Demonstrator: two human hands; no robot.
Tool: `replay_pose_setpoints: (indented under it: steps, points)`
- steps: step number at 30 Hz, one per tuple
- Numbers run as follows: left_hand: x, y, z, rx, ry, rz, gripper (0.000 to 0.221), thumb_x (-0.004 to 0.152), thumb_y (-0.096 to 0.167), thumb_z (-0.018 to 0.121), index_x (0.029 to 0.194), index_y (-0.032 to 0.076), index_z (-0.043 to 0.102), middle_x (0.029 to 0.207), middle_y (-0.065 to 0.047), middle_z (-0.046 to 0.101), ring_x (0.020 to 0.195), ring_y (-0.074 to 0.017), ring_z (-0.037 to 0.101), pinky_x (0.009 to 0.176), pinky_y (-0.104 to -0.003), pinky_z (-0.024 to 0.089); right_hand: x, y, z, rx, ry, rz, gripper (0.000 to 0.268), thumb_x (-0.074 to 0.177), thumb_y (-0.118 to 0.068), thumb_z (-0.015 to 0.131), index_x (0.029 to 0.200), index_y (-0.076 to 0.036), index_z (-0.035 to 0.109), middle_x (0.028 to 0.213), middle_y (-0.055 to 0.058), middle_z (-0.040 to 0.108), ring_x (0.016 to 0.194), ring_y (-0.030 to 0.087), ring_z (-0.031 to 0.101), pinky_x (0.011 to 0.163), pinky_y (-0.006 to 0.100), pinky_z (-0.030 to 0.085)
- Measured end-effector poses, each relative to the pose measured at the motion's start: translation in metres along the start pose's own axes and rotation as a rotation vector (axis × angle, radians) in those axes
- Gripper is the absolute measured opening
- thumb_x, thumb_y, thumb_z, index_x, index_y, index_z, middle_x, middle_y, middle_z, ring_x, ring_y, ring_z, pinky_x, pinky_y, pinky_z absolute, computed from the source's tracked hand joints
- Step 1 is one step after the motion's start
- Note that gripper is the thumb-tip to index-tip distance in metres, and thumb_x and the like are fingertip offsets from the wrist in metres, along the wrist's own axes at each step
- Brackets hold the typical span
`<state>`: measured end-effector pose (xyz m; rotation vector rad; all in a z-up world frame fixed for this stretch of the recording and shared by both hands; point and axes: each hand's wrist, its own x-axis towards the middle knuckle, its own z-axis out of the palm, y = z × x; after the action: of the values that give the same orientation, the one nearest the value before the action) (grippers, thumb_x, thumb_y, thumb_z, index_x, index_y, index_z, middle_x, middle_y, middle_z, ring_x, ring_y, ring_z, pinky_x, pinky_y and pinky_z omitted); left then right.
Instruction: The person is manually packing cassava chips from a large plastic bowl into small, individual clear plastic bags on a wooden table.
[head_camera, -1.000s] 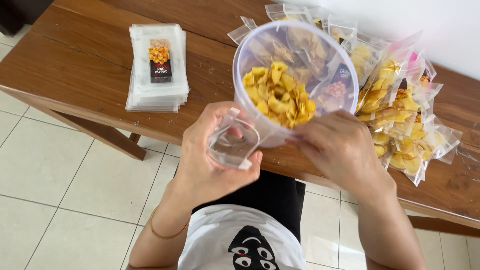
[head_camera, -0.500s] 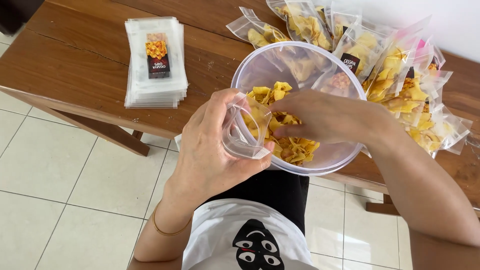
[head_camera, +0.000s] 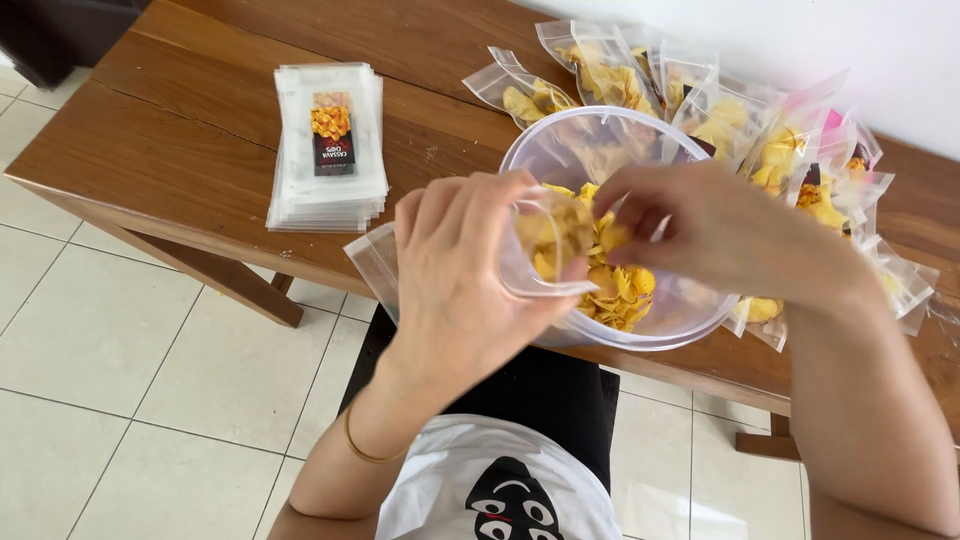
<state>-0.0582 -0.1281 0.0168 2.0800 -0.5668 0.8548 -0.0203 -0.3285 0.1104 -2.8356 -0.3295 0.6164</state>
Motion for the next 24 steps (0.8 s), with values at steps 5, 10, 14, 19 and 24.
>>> replay_pose_setpoints:
  steps: [5,10,14,19,24]
  points:
    - [0.002,0.022,0.008,0.252,0.048,0.006,0.067,0.075,0.052,0.092,0.116,0.011,0.058,0.097,-0.002,0.066,0.085,-0.0274,0.059,0.082,-0.041,0.041,-0.044,0.008,0.003,0.536,0.562,-0.238,0.026,0.095,0.01,0.072,0.119,0.008,0.063,0.095,0.018,0.074,0.083,0.019,0.073,0.081,0.025,0.061]
    - [0.008,0.029,0.016,0.264,0.065,-0.017,0.086,0.07,0.071,0.093,0.117,0.01,0.056,0.096,-0.002,0.062,0.081,-0.0257,0.056,0.077,-0.04,0.04,-0.049,-0.006,0.027,0.63,0.919,-0.467,0.024,0.106,0.016,0.077,0.117,0.017,0.055,0.103,0.028,0.069,0.076,0.023,0.069,0.059,0.023,0.056]
    - [0.009,0.026,0.019,0.256,0.036,-0.034,0.094,0.057,0.061,0.103,0.119,0.009,0.055,0.1,-0.003,0.064,0.084,-0.0278,0.058,0.077,-0.042,0.041,-0.035,-0.015,0.032,0.53,0.962,-0.497,0.026,0.103,0.016,0.085,0.113,0.015,0.061,0.102,0.024,0.071,0.088,0.022,0.071,0.074,0.024,0.057]
    - [0.009,0.017,0.017,0.228,0.002,-0.091,0.092,0.053,0.049,0.102,0.121,0.009,0.055,0.102,-0.001,0.066,0.087,-0.0273,0.061,0.079,-0.042,0.041,-0.034,-0.02,0.036,0.291,0.894,-0.502,0.019,0.095,0.0,0.088,0.097,0.006,0.07,0.088,0.015,0.072,0.068,0.014,0.059,0.061,0.022,0.049]
    - [0.006,0.011,0.013,0.179,-0.039,-0.1,0.09,0.058,0.052,0.099,0.122,0.01,0.053,0.102,0.0,0.066,0.09,-0.0268,0.061,0.082,-0.042,0.041,-0.032,-0.013,0.026,0.208,0.839,-0.622,0.008,0.099,0.005,0.082,0.101,0.009,0.076,0.101,0.021,0.067,0.089,0.025,0.066,0.076,0.03,0.054]
